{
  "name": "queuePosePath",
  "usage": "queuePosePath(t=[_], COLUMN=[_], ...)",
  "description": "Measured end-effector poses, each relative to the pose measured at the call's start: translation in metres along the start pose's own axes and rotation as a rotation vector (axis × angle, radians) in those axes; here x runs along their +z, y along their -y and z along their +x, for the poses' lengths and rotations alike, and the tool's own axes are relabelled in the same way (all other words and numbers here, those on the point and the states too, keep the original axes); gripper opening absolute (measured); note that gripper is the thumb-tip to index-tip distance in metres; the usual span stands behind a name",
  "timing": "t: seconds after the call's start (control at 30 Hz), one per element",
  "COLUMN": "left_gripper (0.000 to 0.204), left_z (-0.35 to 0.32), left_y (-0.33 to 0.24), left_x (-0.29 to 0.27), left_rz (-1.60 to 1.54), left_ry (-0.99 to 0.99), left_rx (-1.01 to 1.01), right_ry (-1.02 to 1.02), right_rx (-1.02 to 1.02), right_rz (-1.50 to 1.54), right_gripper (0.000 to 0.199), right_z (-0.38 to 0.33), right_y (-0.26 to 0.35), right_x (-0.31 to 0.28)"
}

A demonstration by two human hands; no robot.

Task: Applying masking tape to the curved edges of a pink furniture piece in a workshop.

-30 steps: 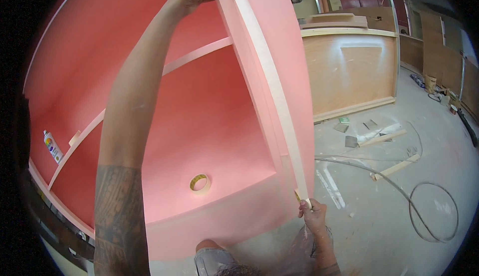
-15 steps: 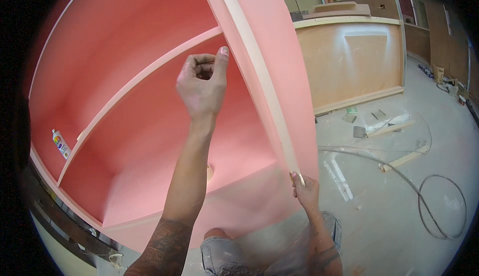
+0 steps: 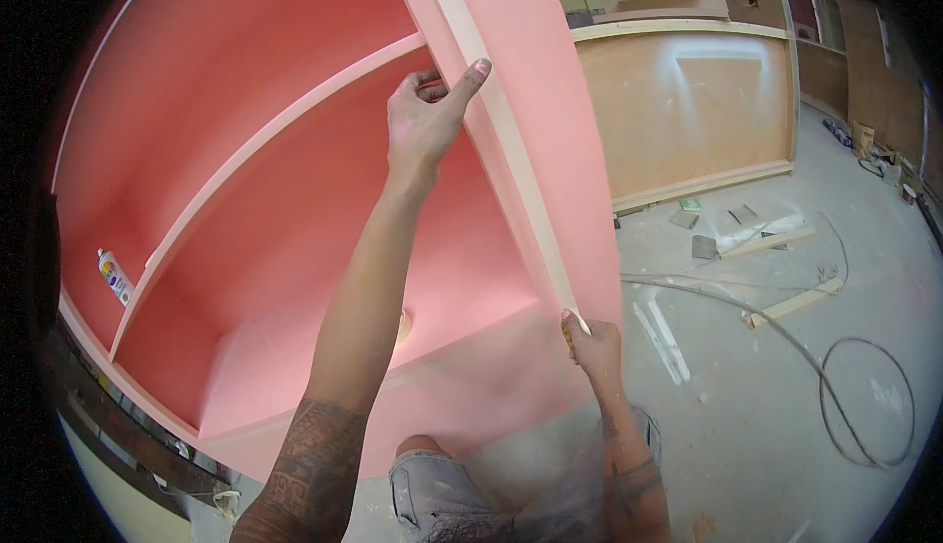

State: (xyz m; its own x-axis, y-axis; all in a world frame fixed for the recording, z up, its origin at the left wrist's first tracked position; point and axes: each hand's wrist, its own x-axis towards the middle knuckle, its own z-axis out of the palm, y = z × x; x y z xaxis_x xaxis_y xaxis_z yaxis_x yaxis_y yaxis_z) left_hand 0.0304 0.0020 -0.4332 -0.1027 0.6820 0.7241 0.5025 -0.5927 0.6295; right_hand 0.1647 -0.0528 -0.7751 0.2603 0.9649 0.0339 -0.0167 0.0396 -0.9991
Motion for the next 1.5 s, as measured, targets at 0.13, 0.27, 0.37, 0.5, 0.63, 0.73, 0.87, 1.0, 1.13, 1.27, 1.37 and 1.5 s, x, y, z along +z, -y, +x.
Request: queuePosePath(t=[0.13, 0.27, 0.37, 0.5, 0.63, 0.73, 0.87, 1.0, 1.13, 1.27, 1.37, 1.5], left_gripper=[0.092, 0.085, 0.087, 0.086, 0.082, 0.075, 0.068, 0.067, 0.071, 0.068, 0.068, 0.068], left_z=[0.001, 0.005, 0.008, 0.006, 0.006, 0.006, 0.005, 0.004, 0.005, 0.006, 0.004, 0.002], left_y=[0.006, 0.016, 0.02, 0.017, 0.017, 0.019, 0.017, 0.018, 0.018, 0.02, 0.016, 0.014], left_x=[0.005, 0.01, 0.009, 0.01, 0.009, 0.01, 0.009, 0.008, 0.009, 0.009, 0.008, 0.008], left_rz=[0.005, 0.007, -0.023, 0.002, -0.049, -0.073, -0.038, -0.065, -0.072, -0.063, -0.054, -0.042], left_ry=[-0.046, -0.078, -0.07, -0.062, -0.038, -0.052, -0.061, -0.066, -0.038, -0.071, -0.059, -0.059], left_rx=[0.023, 0.074, 0.076, 0.076, 0.058, 0.078, 0.09, 0.105, 0.066, 0.099, 0.08, 0.067], right_ry=[-0.025, -0.017, -0.022, -0.041, -0.04, -0.036, -0.026, -0.038, -0.04, -0.031, -0.029, -0.03], right_rx=[0.036, 0.038, 0.038, 0.034, 0.031, 0.03, 0.021, 0.018, 0.031, 0.037, 0.058, 0.052], right_rz=[-0.045, -0.062, -0.079, -0.088, -0.073, -0.093, -0.079, -0.076, -0.102, -0.085, -0.097, -0.084], right_gripper=[0.06, 0.059, 0.059, 0.058, 0.057, 0.057, 0.056, 0.056, 0.057, 0.057, 0.057, 0.057], right_z=[0.01, 0.016, 0.014, 0.013, 0.017, 0.014, 0.014, 0.015, 0.017, 0.014, 0.014, 0.013], right_y=[-0.004, -0.007, -0.002, 0.001, 0.0, 0.004, 0.002, 0.001, -0.001, 0.005, 0.005, 0.005], right_x=[0.002, 0.003, 0.005, 0.003, 0.004, 0.002, 0.002, 0.002, 0.001, 0.001, 0.0, 0.0])
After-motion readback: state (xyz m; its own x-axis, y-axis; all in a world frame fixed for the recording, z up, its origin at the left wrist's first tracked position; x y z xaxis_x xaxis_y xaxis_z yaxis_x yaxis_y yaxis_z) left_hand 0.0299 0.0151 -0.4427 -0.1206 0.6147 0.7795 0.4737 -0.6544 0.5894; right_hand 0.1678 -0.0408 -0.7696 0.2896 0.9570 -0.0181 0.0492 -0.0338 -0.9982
